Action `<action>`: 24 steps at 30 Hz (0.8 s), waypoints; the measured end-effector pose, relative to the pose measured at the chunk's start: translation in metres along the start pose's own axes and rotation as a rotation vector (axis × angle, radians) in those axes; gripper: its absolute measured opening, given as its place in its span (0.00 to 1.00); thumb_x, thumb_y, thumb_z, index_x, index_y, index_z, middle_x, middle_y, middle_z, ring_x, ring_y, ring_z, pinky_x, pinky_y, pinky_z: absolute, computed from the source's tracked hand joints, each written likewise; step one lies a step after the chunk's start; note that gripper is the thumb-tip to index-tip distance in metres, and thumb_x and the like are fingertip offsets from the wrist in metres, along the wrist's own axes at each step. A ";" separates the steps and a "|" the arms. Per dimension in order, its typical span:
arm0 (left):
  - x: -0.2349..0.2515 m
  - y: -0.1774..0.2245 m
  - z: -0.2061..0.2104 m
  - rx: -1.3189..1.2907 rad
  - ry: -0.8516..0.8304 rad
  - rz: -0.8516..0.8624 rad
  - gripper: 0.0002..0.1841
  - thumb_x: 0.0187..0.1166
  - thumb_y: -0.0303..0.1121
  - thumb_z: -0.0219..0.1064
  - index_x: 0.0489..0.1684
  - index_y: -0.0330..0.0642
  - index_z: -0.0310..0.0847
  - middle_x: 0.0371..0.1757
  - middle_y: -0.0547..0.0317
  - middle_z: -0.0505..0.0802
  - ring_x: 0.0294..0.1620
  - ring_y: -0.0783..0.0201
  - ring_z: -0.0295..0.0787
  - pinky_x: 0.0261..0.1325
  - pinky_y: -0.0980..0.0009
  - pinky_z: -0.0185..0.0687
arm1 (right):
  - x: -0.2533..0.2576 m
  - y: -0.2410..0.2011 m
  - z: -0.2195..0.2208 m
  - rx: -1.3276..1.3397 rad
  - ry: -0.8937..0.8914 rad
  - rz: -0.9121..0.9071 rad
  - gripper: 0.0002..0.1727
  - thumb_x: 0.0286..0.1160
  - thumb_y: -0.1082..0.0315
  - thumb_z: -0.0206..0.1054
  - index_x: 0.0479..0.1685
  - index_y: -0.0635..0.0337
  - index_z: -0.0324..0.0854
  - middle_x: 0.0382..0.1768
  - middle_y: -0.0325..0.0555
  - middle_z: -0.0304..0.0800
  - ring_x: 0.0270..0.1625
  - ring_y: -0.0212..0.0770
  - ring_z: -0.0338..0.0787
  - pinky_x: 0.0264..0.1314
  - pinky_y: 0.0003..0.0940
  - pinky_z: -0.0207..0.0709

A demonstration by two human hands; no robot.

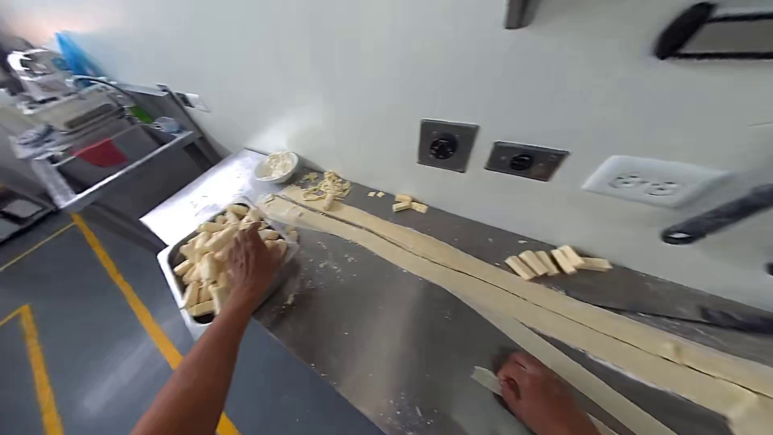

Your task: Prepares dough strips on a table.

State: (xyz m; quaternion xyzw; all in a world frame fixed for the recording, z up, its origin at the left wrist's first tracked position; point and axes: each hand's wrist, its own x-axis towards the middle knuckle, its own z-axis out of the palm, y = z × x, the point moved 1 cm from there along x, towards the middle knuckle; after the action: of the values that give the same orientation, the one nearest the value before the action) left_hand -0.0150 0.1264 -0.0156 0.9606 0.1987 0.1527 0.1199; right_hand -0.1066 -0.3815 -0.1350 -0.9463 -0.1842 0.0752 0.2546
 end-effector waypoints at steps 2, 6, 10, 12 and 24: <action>-0.006 -0.001 0.003 0.047 0.003 0.104 0.31 0.78 0.36 0.72 0.77 0.29 0.71 0.68 0.18 0.81 0.72 0.18 0.73 0.72 0.24 0.64 | 0.005 -0.005 -0.019 0.152 -0.114 0.092 0.10 0.73 0.71 0.68 0.43 0.71 0.88 0.47 0.65 0.90 0.54 0.62 0.90 0.62 0.56 0.82; -0.032 0.020 0.028 -0.157 0.098 0.367 0.29 0.83 0.37 0.65 0.72 0.18 0.69 0.61 0.13 0.81 0.64 0.14 0.75 0.69 0.22 0.63 | -0.005 -0.018 -0.084 0.437 -0.140 0.225 0.16 0.86 0.64 0.59 0.56 0.68 0.84 0.43 0.54 0.89 0.45 0.43 0.88 0.55 0.40 0.82; -0.129 0.143 0.058 -0.642 -0.256 0.538 0.18 0.81 0.33 0.67 0.57 0.23 0.83 0.46 0.35 0.93 0.46 0.43 0.93 0.52 0.45 0.88 | -0.010 -0.039 -0.151 0.498 -0.037 0.195 0.13 0.84 0.69 0.66 0.60 0.65 0.82 0.38 0.46 0.91 0.37 0.34 0.88 0.47 0.33 0.84; -0.183 0.216 0.081 -0.986 -0.530 0.626 0.20 0.77 0.40 0.70 0.56 0.30 0.87 0.52 0.48 0.96 0.52 0.59 0.95 0.59 0.59 0.91 | -0.016 -0.051 -0.180 0.530 0.030 0.142 0.14 0.81 0.72 0.68 0.63 0.63 0.80 0.35 0.41 0.92 0.34 0.29 0.88 0.41 0.26 0.84; -0.256 0.365 0.028 -1.458 -0.632 0.464 0.13 0.82 0.37 0.67 0.25 0.44 0.85 0.18 0.73 0.85 0.21 0.84 0.79 0.27 0.84 0.75 | -0.005 -0.108 -0.244 0.624 0.212 0.135 0.12 0.83 0.76 0.58 0.57 0.63 0.84 0.31 0.39 0.87 0.28 0.26 0.82 0.32 0.21 0.76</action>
State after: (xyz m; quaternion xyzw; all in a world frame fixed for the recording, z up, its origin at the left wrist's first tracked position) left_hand -0.1036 -0.3110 0.0012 0.6562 -0.1965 -0.0131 0.7284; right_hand -0.0876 -0.4078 0.1301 -0.8354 -0.0619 0.0457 0.5442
